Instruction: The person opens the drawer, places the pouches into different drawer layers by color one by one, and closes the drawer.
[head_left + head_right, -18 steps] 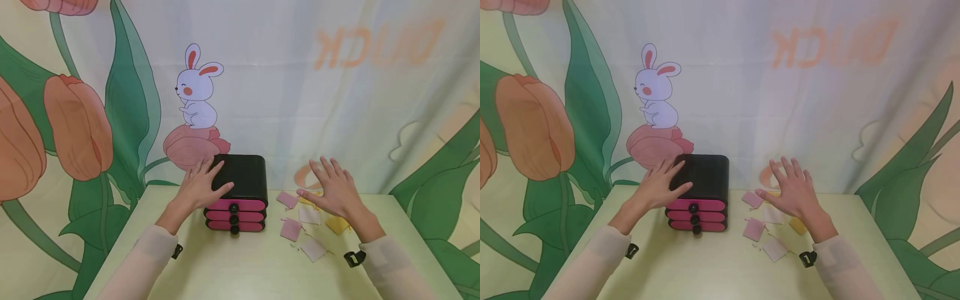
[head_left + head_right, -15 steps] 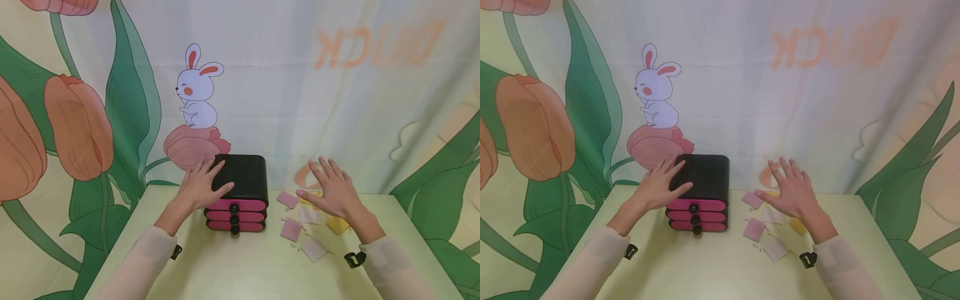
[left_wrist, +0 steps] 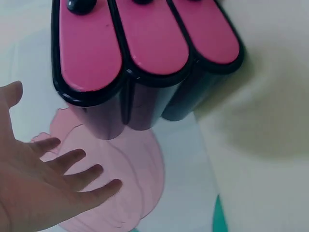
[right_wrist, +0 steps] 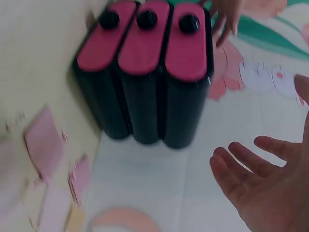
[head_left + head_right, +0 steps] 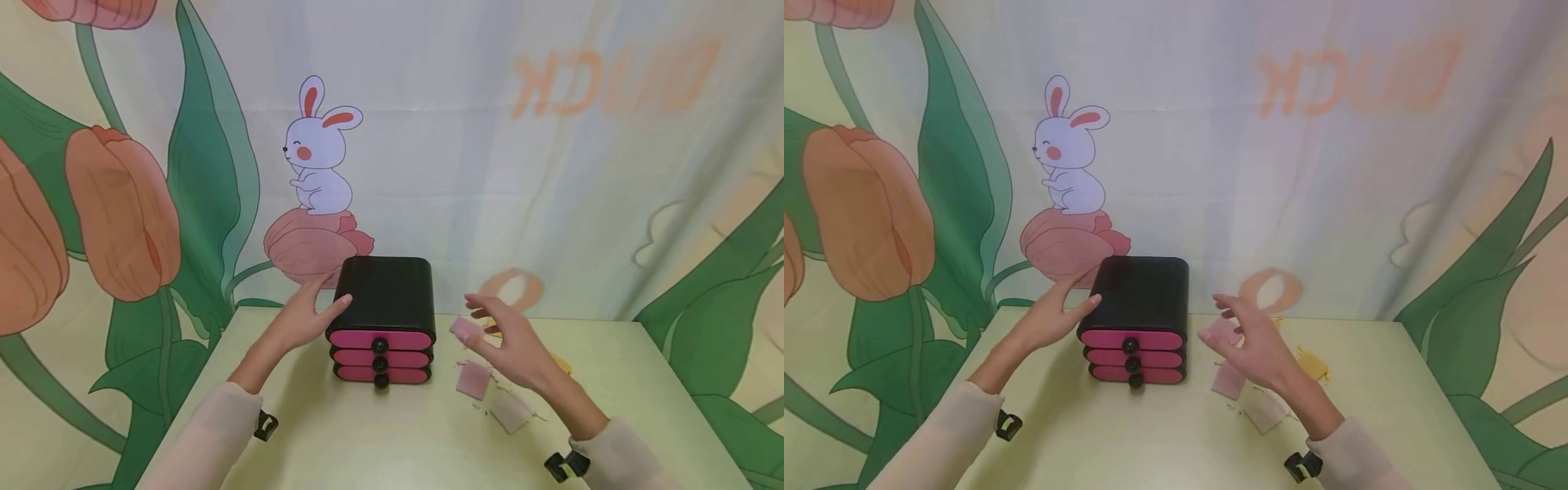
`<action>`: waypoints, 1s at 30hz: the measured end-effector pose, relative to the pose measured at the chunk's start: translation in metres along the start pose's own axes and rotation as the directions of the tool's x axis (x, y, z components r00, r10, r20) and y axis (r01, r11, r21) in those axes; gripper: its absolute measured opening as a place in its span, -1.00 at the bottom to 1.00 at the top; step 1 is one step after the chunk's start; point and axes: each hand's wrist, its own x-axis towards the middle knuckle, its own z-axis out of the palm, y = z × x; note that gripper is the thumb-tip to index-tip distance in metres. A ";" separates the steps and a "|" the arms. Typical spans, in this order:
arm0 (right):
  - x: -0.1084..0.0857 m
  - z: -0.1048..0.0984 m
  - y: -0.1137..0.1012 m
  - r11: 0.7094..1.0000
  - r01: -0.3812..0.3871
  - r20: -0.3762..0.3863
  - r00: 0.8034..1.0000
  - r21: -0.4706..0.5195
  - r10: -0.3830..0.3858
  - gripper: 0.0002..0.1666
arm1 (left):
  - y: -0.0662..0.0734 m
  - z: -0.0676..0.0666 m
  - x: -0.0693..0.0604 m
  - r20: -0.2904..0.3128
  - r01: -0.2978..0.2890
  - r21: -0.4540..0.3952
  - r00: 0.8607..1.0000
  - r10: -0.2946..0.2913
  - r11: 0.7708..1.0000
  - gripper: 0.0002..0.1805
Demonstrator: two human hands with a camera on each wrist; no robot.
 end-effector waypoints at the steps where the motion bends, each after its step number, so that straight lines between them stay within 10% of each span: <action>1: -0.001 0.007 -0.004 0.999 0.001 0.001 1.000 0.045 -0.001 -0.30 | -0.002 0.002 0.001 0.008 0.022 -0.034 1.000 -0.021 0.999 0.01; 6: 0.000 0.049 -0.018 0.963 -0.086 0.077 0.995 0.256 0.068 -0.47 | -0.007 0.011 0.006 0.072 0.141 -0.239 0.989 -0.128 0.961 0.03; 17: 0.020 0.124 -0.029 0.793 -0.371 0.219 0.928 0.483 0.300 -0.38 | -0.019 0.027 0.022 0.248 0.381 -0.539 0.924 -0.291 0.751 0.05; 30: 0.032 0.159 -0.055 0.649 -0.404 0.148 0.899 0.645 0.412 -0.39 | -0.021 0.032 0.024 0.271 0.404 -0.564 0.914 -0.301 0.720 -0.01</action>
